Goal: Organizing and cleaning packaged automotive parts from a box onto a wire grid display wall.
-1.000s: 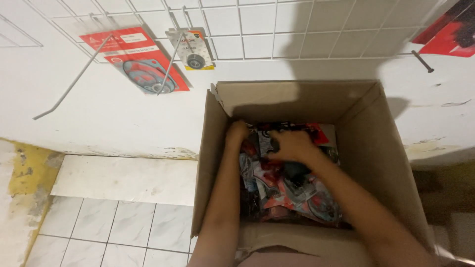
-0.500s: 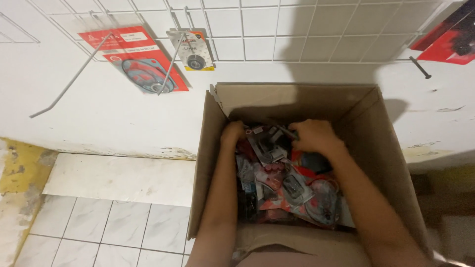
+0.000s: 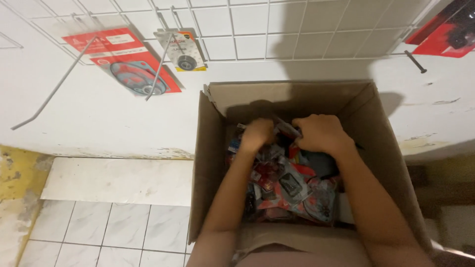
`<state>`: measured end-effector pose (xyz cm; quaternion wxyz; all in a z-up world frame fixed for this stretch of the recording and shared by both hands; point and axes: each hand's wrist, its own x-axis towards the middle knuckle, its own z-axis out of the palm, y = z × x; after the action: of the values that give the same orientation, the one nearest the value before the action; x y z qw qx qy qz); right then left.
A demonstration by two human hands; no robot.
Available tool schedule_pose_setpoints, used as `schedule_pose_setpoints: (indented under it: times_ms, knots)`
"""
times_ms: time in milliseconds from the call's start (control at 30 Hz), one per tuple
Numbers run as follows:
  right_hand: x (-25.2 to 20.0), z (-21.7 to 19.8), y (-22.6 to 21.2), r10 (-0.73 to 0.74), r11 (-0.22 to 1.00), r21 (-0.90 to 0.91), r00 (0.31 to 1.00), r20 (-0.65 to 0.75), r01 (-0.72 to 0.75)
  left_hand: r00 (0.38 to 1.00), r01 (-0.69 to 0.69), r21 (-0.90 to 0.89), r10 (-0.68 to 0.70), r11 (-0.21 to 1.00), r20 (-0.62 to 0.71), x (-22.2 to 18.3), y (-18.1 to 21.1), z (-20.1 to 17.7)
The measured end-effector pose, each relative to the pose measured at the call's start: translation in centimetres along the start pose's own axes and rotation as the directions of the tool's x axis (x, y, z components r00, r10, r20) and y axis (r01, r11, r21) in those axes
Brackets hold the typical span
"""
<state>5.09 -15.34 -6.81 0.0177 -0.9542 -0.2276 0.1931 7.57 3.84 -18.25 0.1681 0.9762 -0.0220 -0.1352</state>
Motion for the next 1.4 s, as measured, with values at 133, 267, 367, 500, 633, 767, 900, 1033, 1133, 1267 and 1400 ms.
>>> schedule_pose_setpoints:
  times_ms: [133,267,367,500,633,767,900,1033,1133,1267,1400]
  knots:
    - [-0.5,0.5,0.6,0.018,1.0,0.018,1.0,-0.016,-0.017,0.901,-0.079,-0.213,0.162,0.974,0.404,-2.3,1.6,-4.5]
    - [1.2,2.2,0.2,0.017,0.987,-0.16,0.999,0.027,-0.013,0.943,-0.053,-0.167,0.104,0.985,0.316,1.7,-3.0,0.0]
    - [4.0,5.2,0.6,0.0,0.98,-0.196,0.993,0.116,0.023,0.897,-0.084,-0.078,0.109,0.993,0.429,1.4,-1.7,0.0]
    - [5.5,7.6,2.1,0.024,0.961,-0.272,0.958,0.287,0.058,0.889,-0.134,-0.106,0.167,0.985,0.427,3.1,-0.6,5.6]
    - [4.4,6.0,2.6,0.033,0.98,-0.199,0.971,0.237,0.015,0.866,-0.179,-0.105,0.207,0.978,0.455,0.6,0.7,4.3]
    - [3.0,3.5,0.8,-0.118,0.981,0.175,0.97,0.213,0.082,0.9,-0.156,-0.273,0.25,0.949,0.357,6.1,-3.8,9.6]
    - [2.5,6.3,-4.3,-0.282,0.952,0.196,0.926,0.25,0.236,0.96,-0.064,-0.442,0.176,0.895,0.217,5.0,-5.5,6.4]
    - [2.6,13.6,-8.5,-0.483,0.863,-0.212,0.872,-0.075,0.46,0.979,0.027,-0.445,0.067,0.895,0.193,6.0,-9.5,6.5]
    - [5.4,20.2,-7.3,-0.609,0.776,-0.457,0.706,-0.361,0.436,0.986,0.025,-0.519,0.066,0.854,0.155,6.1,-10.8,6.2]
    - [7.5,19.5,-4.4,-0.419,0.885,-0.276,0.9,-0.121,0.375,0.987,0.037,-0.41,0.03,0.911,0.156,5.1,-10.6,4.3]
    - [8.9,19.7,-1.7,-0.41,0.877,-0.363,0.883,-0.227,0.314,0.967,0.052,-0.256,0.015,0.965,0.254,2.4,-9.1,2.5]
